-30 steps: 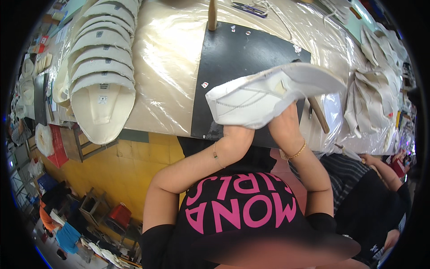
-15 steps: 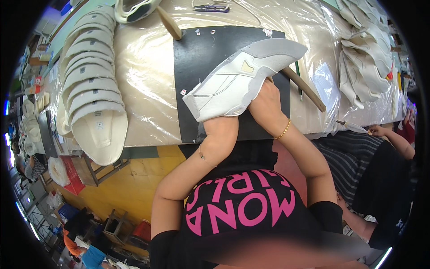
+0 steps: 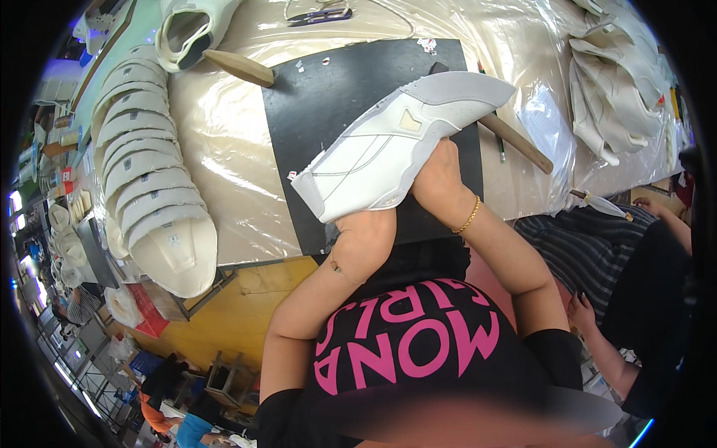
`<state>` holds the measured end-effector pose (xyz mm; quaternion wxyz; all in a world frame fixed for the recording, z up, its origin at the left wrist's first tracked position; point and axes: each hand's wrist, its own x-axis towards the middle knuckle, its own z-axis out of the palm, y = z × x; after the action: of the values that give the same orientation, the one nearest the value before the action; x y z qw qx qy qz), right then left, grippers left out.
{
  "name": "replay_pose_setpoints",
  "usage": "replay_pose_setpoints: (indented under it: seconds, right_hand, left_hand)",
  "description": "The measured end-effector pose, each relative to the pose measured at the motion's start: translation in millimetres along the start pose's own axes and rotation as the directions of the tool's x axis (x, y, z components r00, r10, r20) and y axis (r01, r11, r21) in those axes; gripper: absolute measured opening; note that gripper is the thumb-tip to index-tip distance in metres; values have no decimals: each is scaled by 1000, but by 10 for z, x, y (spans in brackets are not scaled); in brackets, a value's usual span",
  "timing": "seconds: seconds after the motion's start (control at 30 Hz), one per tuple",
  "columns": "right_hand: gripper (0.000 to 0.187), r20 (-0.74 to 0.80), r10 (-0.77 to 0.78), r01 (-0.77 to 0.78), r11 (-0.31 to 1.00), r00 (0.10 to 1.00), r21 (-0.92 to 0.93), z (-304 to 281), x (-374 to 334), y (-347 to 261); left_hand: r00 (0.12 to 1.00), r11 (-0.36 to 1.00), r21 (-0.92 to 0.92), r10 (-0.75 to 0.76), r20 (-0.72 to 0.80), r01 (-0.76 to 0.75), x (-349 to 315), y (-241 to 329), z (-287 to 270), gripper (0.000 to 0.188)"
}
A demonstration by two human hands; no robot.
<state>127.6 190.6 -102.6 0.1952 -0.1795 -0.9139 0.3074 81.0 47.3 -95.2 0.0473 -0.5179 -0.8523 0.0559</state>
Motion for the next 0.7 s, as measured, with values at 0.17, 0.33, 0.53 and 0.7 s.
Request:
replay_pose_setpoints:
  seconds: [0.17,0.33,0.53,0.7]
  right_hand:
    - [18,-69,-113,118,990,991,81,27,4,114]
    - [19,-53,-81,83,996,995,37,6,91,131]
    - [14,93,-181,194,967,979,-166,-23,314,58]
    - [15,501,-93,313,872,861,-376,-102,734,-147]
  left_hand:
    - [985,921,364,167,-42,-140,1,109,-98,53]
    - [993,993,-17,-116,36,116,56,500,-114,43]
    - [966,989,-143,-68,-251,32,134,286,164,21]
    - [945,992,-112,22,-328,-61,341,45,-7,12]
